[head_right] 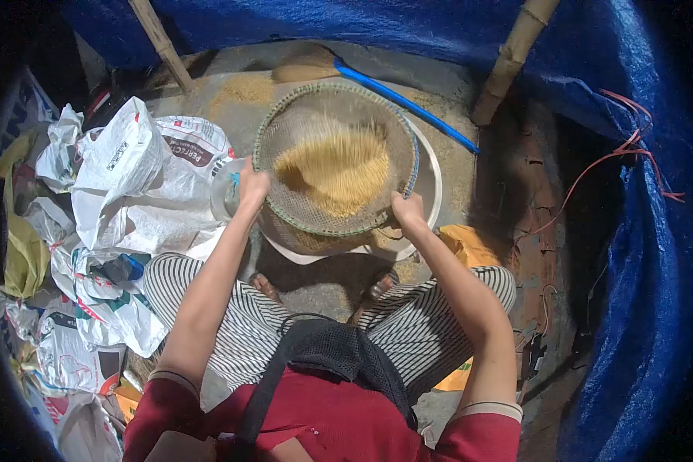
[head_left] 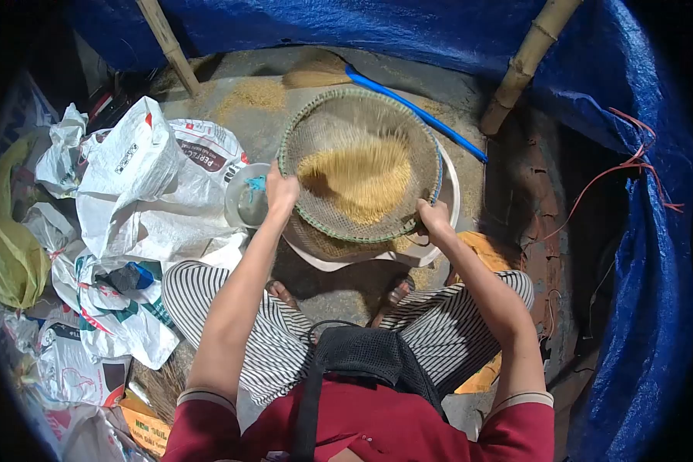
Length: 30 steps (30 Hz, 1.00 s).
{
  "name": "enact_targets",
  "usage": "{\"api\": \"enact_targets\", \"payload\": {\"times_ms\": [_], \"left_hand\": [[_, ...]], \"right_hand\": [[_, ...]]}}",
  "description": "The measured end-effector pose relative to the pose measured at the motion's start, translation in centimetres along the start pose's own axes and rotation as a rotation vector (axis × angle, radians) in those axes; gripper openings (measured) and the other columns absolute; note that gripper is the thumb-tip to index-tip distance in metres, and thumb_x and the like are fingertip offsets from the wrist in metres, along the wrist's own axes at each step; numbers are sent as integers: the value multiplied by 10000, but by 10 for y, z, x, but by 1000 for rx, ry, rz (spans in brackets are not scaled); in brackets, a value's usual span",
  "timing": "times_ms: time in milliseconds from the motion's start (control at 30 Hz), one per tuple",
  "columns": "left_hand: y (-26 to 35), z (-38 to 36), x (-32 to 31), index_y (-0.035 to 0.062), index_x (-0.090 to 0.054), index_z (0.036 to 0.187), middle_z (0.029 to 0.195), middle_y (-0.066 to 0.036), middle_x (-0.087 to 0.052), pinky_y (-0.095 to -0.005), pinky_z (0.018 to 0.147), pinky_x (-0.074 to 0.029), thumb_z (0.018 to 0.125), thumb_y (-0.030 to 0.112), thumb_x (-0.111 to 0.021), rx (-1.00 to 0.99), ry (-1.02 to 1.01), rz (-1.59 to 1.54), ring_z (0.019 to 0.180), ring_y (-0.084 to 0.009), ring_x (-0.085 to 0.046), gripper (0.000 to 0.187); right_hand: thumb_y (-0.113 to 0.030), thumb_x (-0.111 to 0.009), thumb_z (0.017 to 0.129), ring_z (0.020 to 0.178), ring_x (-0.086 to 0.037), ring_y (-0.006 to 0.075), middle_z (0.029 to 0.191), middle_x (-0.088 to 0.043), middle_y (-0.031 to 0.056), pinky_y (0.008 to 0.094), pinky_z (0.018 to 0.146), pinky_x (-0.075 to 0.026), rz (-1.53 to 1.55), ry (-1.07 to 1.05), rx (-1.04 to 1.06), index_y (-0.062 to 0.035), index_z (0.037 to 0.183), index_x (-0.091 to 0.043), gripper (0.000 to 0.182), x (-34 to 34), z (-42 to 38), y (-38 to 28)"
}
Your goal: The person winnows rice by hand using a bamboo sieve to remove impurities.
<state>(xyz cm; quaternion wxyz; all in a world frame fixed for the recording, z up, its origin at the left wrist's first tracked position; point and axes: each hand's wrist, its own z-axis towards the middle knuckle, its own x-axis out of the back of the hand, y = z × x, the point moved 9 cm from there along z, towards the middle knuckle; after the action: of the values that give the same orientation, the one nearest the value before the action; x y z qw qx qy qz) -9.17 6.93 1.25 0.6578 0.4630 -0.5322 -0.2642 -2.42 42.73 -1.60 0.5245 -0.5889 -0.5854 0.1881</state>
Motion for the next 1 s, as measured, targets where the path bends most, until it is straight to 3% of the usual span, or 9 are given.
{"api": "enact_targets", "payload": {"times_ms": [200,267,300,500,600,767,833,900,1000], "left_hand": [[27,-5,14,3,-459,1083,876,-238,-577,-357,759,-417,687,38,-417,-38,32,-154,850,-364,-554,400],[60,-8,29,7,-456,1087,873,-237,-576,-353,760,-415,686,35,-412,-235,108,-283,846,-359,-555,405],[79,-14,41,11,-453,1091,870,-236,-575,-349,761,-413,684,31,-407,-433,184,-409,842,-353,-556,410],[9,4,4,-3,-462,1093,905,-195,-589,-339,775,-407,659,15,-409,-35,40,-115,875,-310,-561,437],[-13,0,-6,-4,-482,1092,930,-182,-592,-323,788,-410,656,14,-415,78,-19,-77,881,-294,-565,441],[-35,10,-15,-7,-481,1094,897,-146,-581,-318,668,-444,624,-22,-399,177,-77,-399,762,-239,-565,477],[-35,15,-9,3,-493,1096,925,-152,-591,-294,668,-449,597,-8,-417,216,-89,-360,772,-205,-578,504],[-33,14,-10,-14,-436,1143,824,-99,-556,-252,520,-403,604,-32,-435,185,-86,-501,626,-153,-501,540],[-20,16,-9,-12,-403,1183,841,-109,-556,-252,519,-397,642,-4,-469,77,-41,-367,631,-141,-493,544]], "right_hand": [[-172,-481,735,418,-441,154,567,-479,62,299,353,-358,23,-2,11,3,707,-498,178,4,-6,-13],[-160,-472,736,442,-438,138,566,-471,40,286,399,-365,-7,222,501,-7,695,-493,161,22,-4,-39],[-160,-472,736,442,-438,138,566,-471,40,286,399,-365,-9,219,501,-7,695,-493,161,22,-9,-46],[-161,-473,742,431,-423,134,557,-456,25,284,393,-359,63,22,223,-20,654,-471,166,8,-1,-31],[-187,-481,743,402,-495,188,546,-497,108,308,324,-372,-17,-97,-48,69,649,-489,273,-4,-2,2],[-197,-484,741,472,-534,199,579,-525,128,301,352,-396,30,-213,19,65,721,-526,266,-6,-12,-21],[-199,-489,739,577,-565,202,664,-551,121,296,390,-425,-50,-93,369,41,825,-538,260,4,-21,-58],[-285,-477,783,641,-560,148,817,-553,96,281,457,-459,96,-213,126,-21,1037,-438,368,-3,-38,-57],[-264,-451,780,676,-543,181,853,-544,108,277,491,-448,209,-507,-227,-41,990,-449,307,-24,-40,-32]]}}
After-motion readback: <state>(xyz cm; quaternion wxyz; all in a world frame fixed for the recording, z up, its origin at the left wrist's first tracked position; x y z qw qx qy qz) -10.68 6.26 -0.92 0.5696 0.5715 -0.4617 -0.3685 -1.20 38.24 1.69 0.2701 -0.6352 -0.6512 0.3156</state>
